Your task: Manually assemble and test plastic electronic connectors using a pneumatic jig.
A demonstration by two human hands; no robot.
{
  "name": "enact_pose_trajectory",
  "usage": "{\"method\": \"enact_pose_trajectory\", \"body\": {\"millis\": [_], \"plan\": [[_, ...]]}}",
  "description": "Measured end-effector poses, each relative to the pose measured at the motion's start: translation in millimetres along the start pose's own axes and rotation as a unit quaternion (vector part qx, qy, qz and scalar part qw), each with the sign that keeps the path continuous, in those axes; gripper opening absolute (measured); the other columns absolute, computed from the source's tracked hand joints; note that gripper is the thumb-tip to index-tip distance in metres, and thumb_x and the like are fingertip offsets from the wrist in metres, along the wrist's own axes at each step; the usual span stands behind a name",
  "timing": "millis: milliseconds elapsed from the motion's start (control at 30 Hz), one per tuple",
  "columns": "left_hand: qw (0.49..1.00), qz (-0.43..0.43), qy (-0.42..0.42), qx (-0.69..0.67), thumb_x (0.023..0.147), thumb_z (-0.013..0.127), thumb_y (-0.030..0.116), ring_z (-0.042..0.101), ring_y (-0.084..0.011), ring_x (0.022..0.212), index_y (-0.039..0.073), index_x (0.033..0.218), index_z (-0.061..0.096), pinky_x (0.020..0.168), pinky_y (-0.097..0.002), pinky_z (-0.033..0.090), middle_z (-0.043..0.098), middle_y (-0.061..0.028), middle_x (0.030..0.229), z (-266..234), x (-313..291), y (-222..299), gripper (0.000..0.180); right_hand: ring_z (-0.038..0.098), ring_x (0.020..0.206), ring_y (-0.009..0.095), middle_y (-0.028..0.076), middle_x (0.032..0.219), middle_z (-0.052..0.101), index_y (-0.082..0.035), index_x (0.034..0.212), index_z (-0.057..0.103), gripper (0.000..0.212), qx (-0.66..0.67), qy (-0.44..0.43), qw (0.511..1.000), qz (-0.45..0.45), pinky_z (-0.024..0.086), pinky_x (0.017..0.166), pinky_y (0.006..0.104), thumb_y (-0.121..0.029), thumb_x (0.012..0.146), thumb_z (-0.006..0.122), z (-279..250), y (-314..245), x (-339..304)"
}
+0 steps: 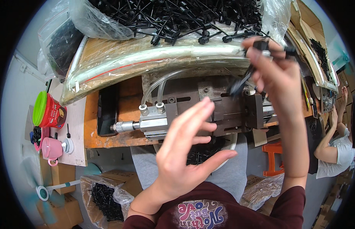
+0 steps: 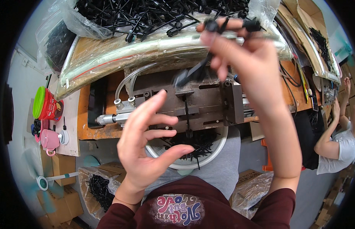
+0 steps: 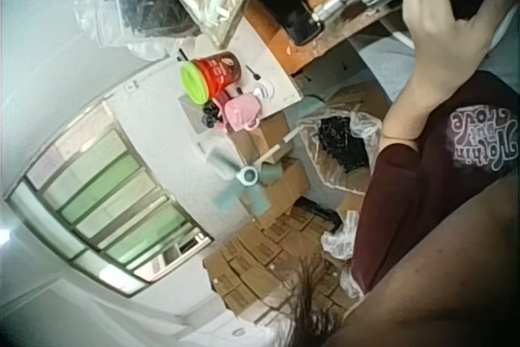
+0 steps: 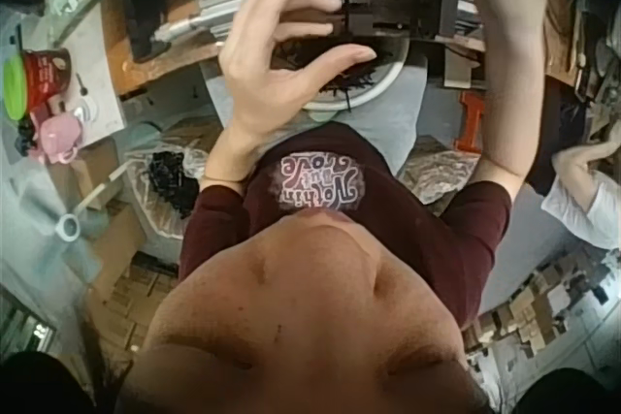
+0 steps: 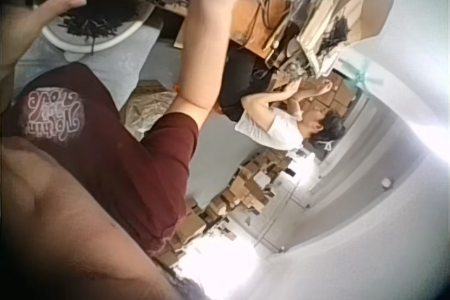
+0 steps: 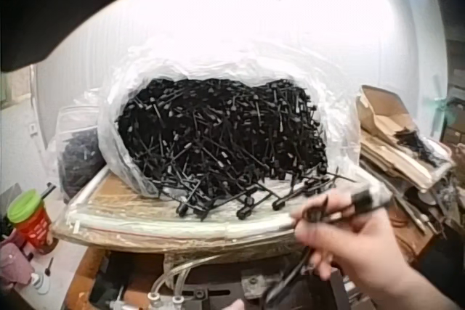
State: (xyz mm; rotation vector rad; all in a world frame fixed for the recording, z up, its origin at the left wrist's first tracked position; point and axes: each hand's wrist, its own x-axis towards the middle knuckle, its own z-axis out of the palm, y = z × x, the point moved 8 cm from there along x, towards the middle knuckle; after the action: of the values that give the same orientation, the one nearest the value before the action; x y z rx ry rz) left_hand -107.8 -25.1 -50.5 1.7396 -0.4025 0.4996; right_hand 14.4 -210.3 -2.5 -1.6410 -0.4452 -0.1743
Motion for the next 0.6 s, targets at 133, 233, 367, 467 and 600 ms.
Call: {"method": "enact_pose_trajectory", "body": {"millis": [133,233,367,467,600], "plan": [[0.998,0.015,-0.054,-0.015,0.075,0.089,0.003,0.072,-0.0234,0.101,-0.001,0.130,0.069,0.080,-0.0315,0.062,0.070,-0.0188,0.125,4.4,2.2,12.8,0.059,0.066,0.068,0.006,0.012,0.110,0.074,0.002,0.103,0.068,0.013,0.067,-0.039,0.995,0.067,0.053,0.052,0.0193,0.004,0.091,0.071,27.5,10.0,-46.0],[0.995,0.021,-0.079,0.052,0.070,0.089,-0.003,0.075,-0.0255,0.093,-0.002,0.109,0.078,0.081,-0.0329,0.060,0.076,-0.0163,0.105,8.2,-8.1,25.5,0.040,0.065,0.070,0.006,0.007,0.110,0.068,-0.002,0.099,0.064,0.012,0.120,-0.033,0.992,0.031,0.054,0.053,0.0202,0.004,0.092,0.071,33.6,12.4,-66.1],[0.990,0.027,-0.111,0.083,0.062,0.091,-0.004,0.068,-0.0184,0.080,-0.001,0.099,0.077,0.065,-0.0249,0.056,0.072,-0.0137,0.094,17.9,-29.4,33.2,0.040,0.064,0.069,0.005,0.002,0.102,0.069,-0.003,0.104,0.066,0.014,0.201,0.007,0.979,0.041,0.050,0.052,0.0196,-0.004,0.094,0.074,27.8,29.7,-81.1],[0.990,0.032,-0.105,0.092,0.062,0.092,-0.004,0.066,-0.0169,0.080,0.000,0.097,0.076,0.063,-0.0242,0.055,0.068,-0.0109,0.093,20.3,-41.3,30.4,0.039,0.062,0.067,0.005,-0.001,0.092,0.066,-0.004,0.112,0.069,0.017,0.248,0.051,0.966,0.049,0.049,0.052,0.0199,-0.009,0.096,0.073,16.3,38.9,-87.4],[0.986,0.034,-0.085,0.136,0.065,0.090,-0.005,0.066,-0.0178,0.092,-0.002,0.099,0.074,0.066,-0.0240,0.057,0.065,-0.0124,0.109,18.6,-49.7,20.2,0.037,0.060,0.069,0.003,-0.003,0.085,0.063,-0.002,0.114,0.070,0.019,0.283,0.052,0.955,0.070,0.047,0.054,0.0187,-0.014,0.099,0.071,15.7,39.9,-99.0]]}}
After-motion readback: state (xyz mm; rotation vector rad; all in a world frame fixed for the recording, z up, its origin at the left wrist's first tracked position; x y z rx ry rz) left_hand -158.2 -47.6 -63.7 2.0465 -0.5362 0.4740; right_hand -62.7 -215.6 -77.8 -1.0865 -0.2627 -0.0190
